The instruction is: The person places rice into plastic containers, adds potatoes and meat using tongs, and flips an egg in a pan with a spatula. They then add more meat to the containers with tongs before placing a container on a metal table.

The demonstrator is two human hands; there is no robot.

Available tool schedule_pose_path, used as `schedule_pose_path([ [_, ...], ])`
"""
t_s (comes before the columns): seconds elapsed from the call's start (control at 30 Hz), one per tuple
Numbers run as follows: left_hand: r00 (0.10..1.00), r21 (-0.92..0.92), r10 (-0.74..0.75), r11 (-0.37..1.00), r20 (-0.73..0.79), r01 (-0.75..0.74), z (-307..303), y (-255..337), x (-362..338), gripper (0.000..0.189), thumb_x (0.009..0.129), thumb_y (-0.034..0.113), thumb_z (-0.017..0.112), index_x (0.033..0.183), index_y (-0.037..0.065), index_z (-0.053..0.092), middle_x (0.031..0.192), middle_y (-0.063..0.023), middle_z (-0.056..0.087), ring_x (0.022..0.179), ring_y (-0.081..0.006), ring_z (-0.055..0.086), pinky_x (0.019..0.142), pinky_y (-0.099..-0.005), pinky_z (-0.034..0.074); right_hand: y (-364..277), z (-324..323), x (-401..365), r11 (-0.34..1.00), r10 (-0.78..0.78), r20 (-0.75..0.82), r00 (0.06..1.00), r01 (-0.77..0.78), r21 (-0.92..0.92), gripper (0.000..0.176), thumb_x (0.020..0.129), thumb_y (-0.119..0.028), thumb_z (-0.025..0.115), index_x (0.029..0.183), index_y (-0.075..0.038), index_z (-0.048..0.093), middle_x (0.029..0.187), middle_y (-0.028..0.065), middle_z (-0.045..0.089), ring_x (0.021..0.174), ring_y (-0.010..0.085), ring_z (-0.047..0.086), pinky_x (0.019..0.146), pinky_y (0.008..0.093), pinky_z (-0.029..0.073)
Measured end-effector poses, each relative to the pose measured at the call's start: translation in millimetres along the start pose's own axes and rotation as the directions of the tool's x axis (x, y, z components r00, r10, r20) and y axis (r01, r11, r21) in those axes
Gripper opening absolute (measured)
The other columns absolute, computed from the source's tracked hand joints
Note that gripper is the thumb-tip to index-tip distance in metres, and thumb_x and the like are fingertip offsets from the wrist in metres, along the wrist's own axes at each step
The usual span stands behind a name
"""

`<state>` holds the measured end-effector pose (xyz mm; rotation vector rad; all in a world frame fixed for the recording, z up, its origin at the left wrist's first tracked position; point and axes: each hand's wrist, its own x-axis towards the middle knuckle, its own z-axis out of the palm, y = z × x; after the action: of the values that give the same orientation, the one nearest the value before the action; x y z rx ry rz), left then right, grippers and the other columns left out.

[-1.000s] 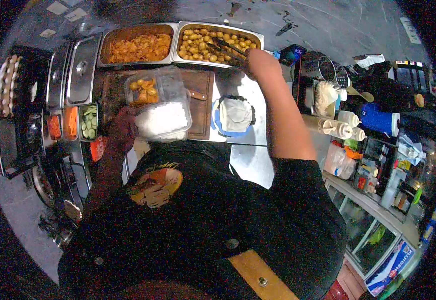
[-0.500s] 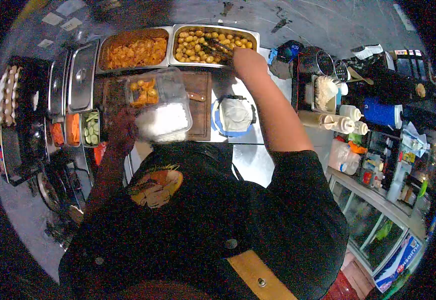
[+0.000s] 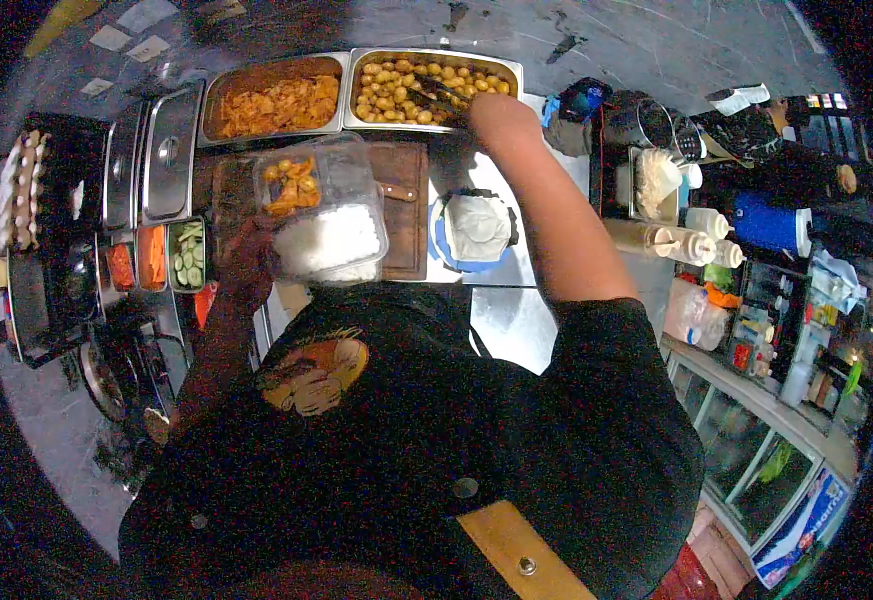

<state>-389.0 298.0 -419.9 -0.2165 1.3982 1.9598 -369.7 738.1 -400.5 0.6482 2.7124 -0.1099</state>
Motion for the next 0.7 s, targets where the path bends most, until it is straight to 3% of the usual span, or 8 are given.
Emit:
schedule_pose_path([
  [0.17, 0.998, -0.009, 0.01, 1.0, 0.064, -0.01, -10, -4, 4, 0.017, 0.099, 0.015, 0.064, 0.115, 0.011, 0.062, 0.095, 0.0022, 0.062, 0.079, -0.0102, 0.061, 0.071, -0.0255, 0.054, 0, -4, -2, 1.0, -0.024, 0.005, 1.0, 0.024, 0.015, 0.026, 0.093, -0.013, 0.063, 0.112, -0.004, 0.079, 0.119, 0.0196, 0.077, 0.109, 0.0367, 0.076, 0.089, 0.0499, 0.062],
  [0.23, 0.998, -0.075, 0.017, 0.997, 0.068, -0.012, -18, -12, 9, 0.016, 0.1, 0.014, 0.062, 0.116, 0.01, 0.063, 0.11, -0.0061, 0.069, 0.093, -0.0182, 0.068, 0.08, -0.0315, 0.058, -3, -19, -15, 1.0, -0.02, 0.05, 0.999, 0.02, -0.001, 0.027, 0.093, -0.013, 0.062, 0.112, -0.004, 0.079, 0.119, 0.0196, 0.077, 0.109, 0.0361, 0.076, 0.089, 0.0498, 0.062],
  [0.27, 0.998, -0.074, 0.016, 0.997, 0.067, -0.011, -20, -12, 9, 0.016, 0.1, 0.014, 0.062, 0.116, 0.01, 0.063, 0.11, -0.0061, 0.069, 0.093, -0.0182, 0.068, 0.08, -0.0315, 0.058, -2, -16, -14, 1.0, -0.02, 0.052, 0.998, 0.02, -0.001, 0.027, 0.093, -0.013, 0.062, 0.112, -0.004, 0.079, 0.119, 0.0196, 0.077, 0.109, 0.0361, 0.076, 0.089, 0.0498, 0.062],
  [0.33, 0.992, -0.007, 0.018, 1.0, 0.127, -0.017, -22, -12, 10, 0.018, 0.102, 0.014, 0.062, 0.119, 0.008, 0.062, 0.128, -0.017, 0.07, 0.11, -0.0263, 0.07, 0.09, -0.0376, 0.059, 3, -3, -10, 0.998, -0.055, -0.036, 0.998, 0.055, 0.005, 0.026, 0.093, -0.012, 0.062, 0.111, -0.003, 0.078, 0.118, 0.0198, 0.077, 0.108, 0.0359, 0.076, 0.088, 0.05, 0.062],
  [0.43, 0.99, -0.131, 0.006, 0.991, 0.142, 0.012, -22, -17, 15, 0.02, 0.102, 0.016, 0.064, 0.12, 0.009, 0.062, 0.138, -0.0218, 0.067, 0.119, -0.0284, 0.068, 0.094, -0.0385, 0.058, 2, 12, 0, 0.998, -0.055, -0.046, 0.997, 0.055, 0.013, 0.025, 0.093, -0.012, 0.062, 0.11, -0.004, 0.078, 0.116, 0.0198, 0.077, 0.108, 0.0361, 0.076, 0.088, 0.0501, 0.062],
  [0.67, 0.982, -0.075, 0.0, 0.997, 0.187, 0.014, -22, -13, 13, 0.021, 0.102, 0.019, 0.065, 0.121, 0.009, 0.061, 0.144, -0.0235, 0.064, 0.117, -0.026, 0.069, 0.092, -0.0366, 0.058, 11, 14, -6, 0.996, -0.026, -0.054, 0.998, 0.031, 0.089, 0.027, 0.095, -0.012, 0.06, 0.114, -0.006, 0.077, 0.116, 0.0212, 0.077, 0.107, 0.0383, 0.076, 0.089, 0.0512, 0.061],
  [0.7, 0.983, -0.103, -0.01, 0.994, 0.185, 0.029, -18, -11, 13, 0.017, 0.101, 0.013, 0.062, 0.117, 0.01, 0.06, 0.138, -0.0194, 0.066, 0.115, -0.0279, 0.069, 0.093, -0.0406, 0.06, 13, 22, -1, 0.995, -0.062, -0.112, 0.992, 0.07, 0.075, 0.028, 0.096, -0.013, 0.059, 0.116, -0.006, 0.076, 0.117, 0.0217, 0.077, 0.108, 0.0388, 0.076, 0.089, 0.0514, 0.061],
])
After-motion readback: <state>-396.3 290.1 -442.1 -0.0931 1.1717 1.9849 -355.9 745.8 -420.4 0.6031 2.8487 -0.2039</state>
